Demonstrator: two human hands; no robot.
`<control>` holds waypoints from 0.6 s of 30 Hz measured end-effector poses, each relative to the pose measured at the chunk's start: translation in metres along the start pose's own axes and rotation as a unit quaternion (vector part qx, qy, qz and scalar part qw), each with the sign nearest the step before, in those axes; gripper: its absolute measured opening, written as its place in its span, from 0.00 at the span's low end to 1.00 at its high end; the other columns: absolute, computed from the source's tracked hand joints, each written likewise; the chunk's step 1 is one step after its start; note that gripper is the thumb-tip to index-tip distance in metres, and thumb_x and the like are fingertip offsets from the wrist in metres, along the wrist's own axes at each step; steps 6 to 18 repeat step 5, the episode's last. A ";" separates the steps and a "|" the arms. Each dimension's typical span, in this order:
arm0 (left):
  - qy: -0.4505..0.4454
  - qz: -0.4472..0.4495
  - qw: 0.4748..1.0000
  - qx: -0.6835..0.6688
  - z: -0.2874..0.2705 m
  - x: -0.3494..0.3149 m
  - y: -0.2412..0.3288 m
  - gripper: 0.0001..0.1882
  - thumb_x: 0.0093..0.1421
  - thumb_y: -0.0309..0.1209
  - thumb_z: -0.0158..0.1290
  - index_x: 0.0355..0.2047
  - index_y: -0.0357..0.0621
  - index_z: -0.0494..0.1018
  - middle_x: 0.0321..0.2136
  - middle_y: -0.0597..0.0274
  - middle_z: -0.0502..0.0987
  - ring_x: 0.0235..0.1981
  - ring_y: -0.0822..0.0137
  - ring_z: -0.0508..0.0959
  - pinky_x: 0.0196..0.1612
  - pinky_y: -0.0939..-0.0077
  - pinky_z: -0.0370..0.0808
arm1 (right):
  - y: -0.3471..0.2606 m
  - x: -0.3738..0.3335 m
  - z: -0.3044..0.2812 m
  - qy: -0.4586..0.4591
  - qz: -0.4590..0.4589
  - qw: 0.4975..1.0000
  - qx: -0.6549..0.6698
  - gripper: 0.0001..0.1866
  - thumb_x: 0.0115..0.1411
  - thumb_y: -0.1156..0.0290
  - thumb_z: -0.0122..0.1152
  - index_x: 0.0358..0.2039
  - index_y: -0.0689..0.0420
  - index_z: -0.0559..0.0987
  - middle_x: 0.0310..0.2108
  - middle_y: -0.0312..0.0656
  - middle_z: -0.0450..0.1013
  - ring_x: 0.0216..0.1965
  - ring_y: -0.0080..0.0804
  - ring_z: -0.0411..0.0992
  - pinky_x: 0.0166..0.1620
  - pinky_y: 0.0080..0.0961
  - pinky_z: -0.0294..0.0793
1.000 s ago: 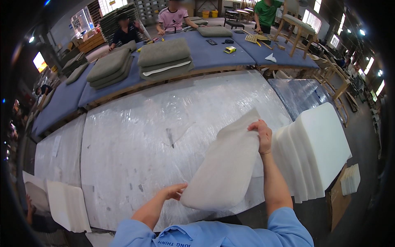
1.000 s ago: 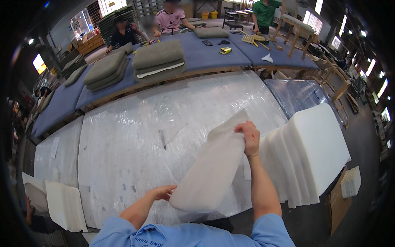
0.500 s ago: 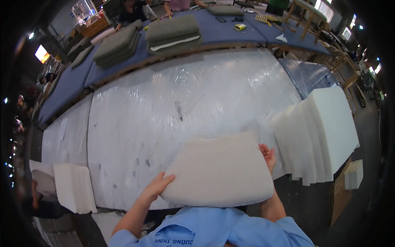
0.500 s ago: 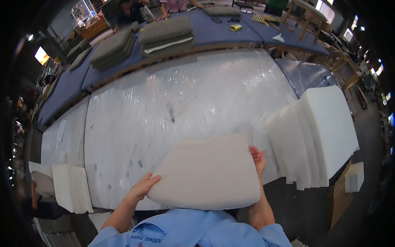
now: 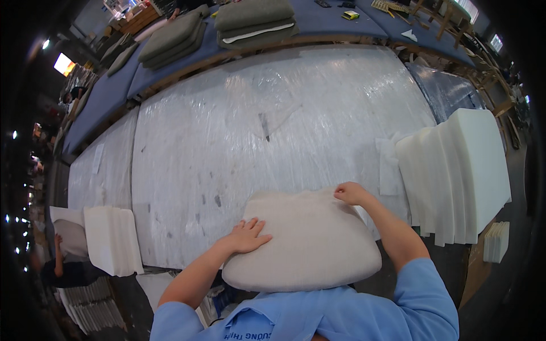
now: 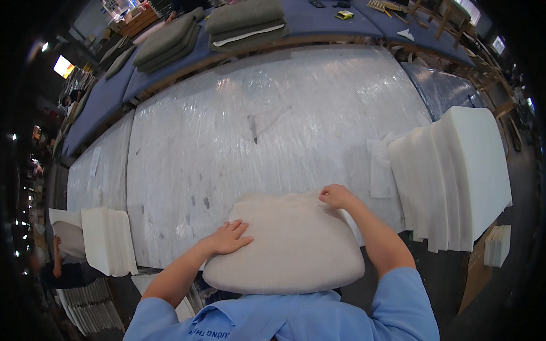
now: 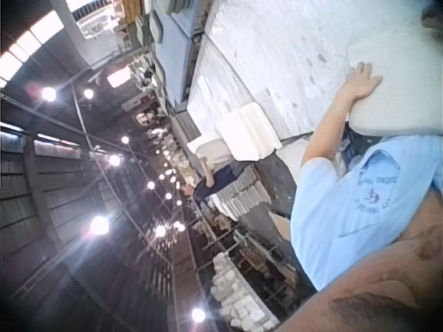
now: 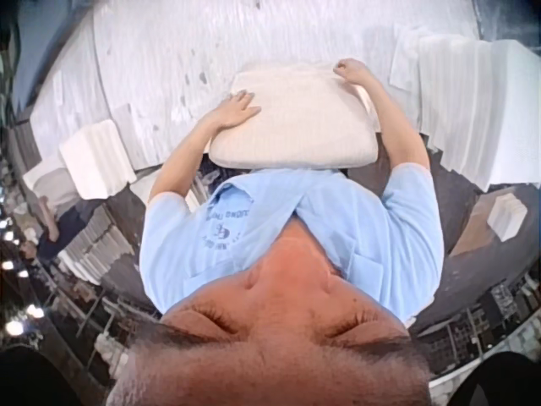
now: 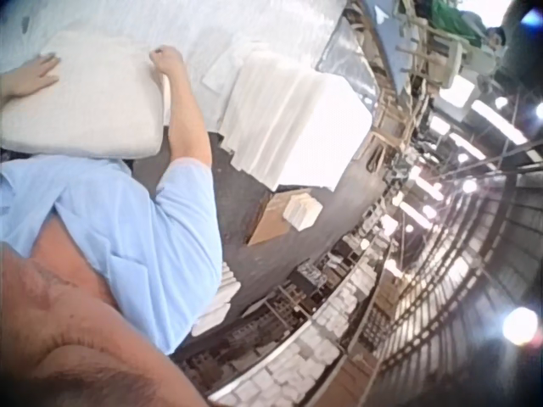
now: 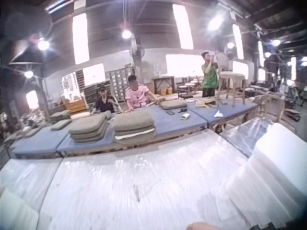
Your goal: The person picks up a rectangular cushion and repeatedly rolls it into a tight cylindrical shape by hand. They adjust the roll and smooth the surface, then continue rolling it further to compact it.
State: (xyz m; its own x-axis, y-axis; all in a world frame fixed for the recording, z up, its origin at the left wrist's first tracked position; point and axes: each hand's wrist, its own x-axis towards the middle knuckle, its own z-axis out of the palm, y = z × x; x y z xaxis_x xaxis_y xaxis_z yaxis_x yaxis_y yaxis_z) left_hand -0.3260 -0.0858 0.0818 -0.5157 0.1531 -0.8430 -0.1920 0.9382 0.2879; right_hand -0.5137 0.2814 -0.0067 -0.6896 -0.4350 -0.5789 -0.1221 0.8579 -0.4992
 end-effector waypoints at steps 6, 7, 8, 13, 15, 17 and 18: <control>0.010 0.008 1.000 0.025 0.003 0.075 0.015 0.49 0.68 0.71 0.33 0.79 0.56 0.42 0.79 0.48 0.40 0.78 0.37 0.42 0.78 0.46 0.39 | -0.043 0.091 0.041 -0.081 -0.012 0.991 -0.103 0.24 0.66 0.55 0.60 0.57 0.54 0.82 0.62 0.56 0.73 0.61 0.50 0.73 0.64 0.40 0.71; 0.010 0.008 1.000 0.025 0.003 0.075 0.015 0.49 0.68 0.71 0.33 0.79 0.56 0.42 0.79 0.48 0.40 0.78 0.37 0.42 0.78 0.46 0.39 | -0.043 0.091 0.041 -0.081 -0.012 0.991 -0.103 0.24 0.66 0.55 0.60 0.57 0.54 0.82 0.62 0.56 0.73 0.61 0.50 0.73 0.64 0.40 0.71; 0.010 0.008 1.000 0.025 0.003 0.075 0.015 0.49 0.68 0.71 0.33 0.79 0.56 0.42 0.79 0.48 0.40 0.78 0.37 0.42 0.78 0.46 0.39 | -0.043 0.091 0.041 -0.081 -0.012 0.991 -0.103 0.24 0.66 0.55 0.60 0.57 0.54 0.82 0.62 0.56 0.73 0.61 0.50 0.73 0.64 0.40 0.71; 0.010 0.008 1.000 0.025 0.003 0.075 0.015 0.49 0.68 0.71 0.33 0.79 0.56 0.42 0.79 0.48 0.40 0.78 0.37 0.42 0.78 0.46 0.39 | -0.043 0.091 0.041 -0.081 -0.012 0.991 -0.103 0.24 0.66 0.55 0.60 0.57 0.54 0.82 0.62 0.56 0.73 0.61 0.50 0.73 0.64 0.40 0.71; 0.010 0.008 1.000 0.025 0.003 0.075 0.015 0.49 0.68 0.71 0.33 0.79 0.56 0.42 0.79 0.48 0.40 0.78 0.37 0.42 0.78 0.46 0.39 | -0.043 0.091 0.041 -0.081 -0.012 0.991 -0.103 0.24 0.66 0.55 0.60 0.57 0.54 0.82 0.62 0.56 0.73 0.61 0.50 0.73 0.64 0.40 0.71; 0.010 0.008 1.000 0.025 0.003 0.075 0.015 0.49 0.68 0.71 0.33 0.79 0.56 0.42 0.79 0.48 0.40 0.78 0.37 0.42 0.78 0.46 0.39 | -0.043 0.091 0.041 -0.081 -0.012 0.991 -0.103 0.24 0.66 0.55 0.60 0.57 0.54 0.82 0.62 0.56 0.73 0.61 0.50 0.73 0.64 0.40 0.71; 0.010 0.008 1.000 0.025 0.003 0.075 0.015 0.49 0.68 0.71 0.33 0.79 0.56 0.42 0.79 0.48 0.40 0.78 0.37 0.42 0.78 0.46 0.39 | -0.043 0.091 0.041 -0.081 -0.012 0.991 -0.103 0.24 0.66 0.55 0.60 0.57 0.54 0.82 0.62 0.56 0.73 0.61 0.50 0.73 0.64 0.40 0.71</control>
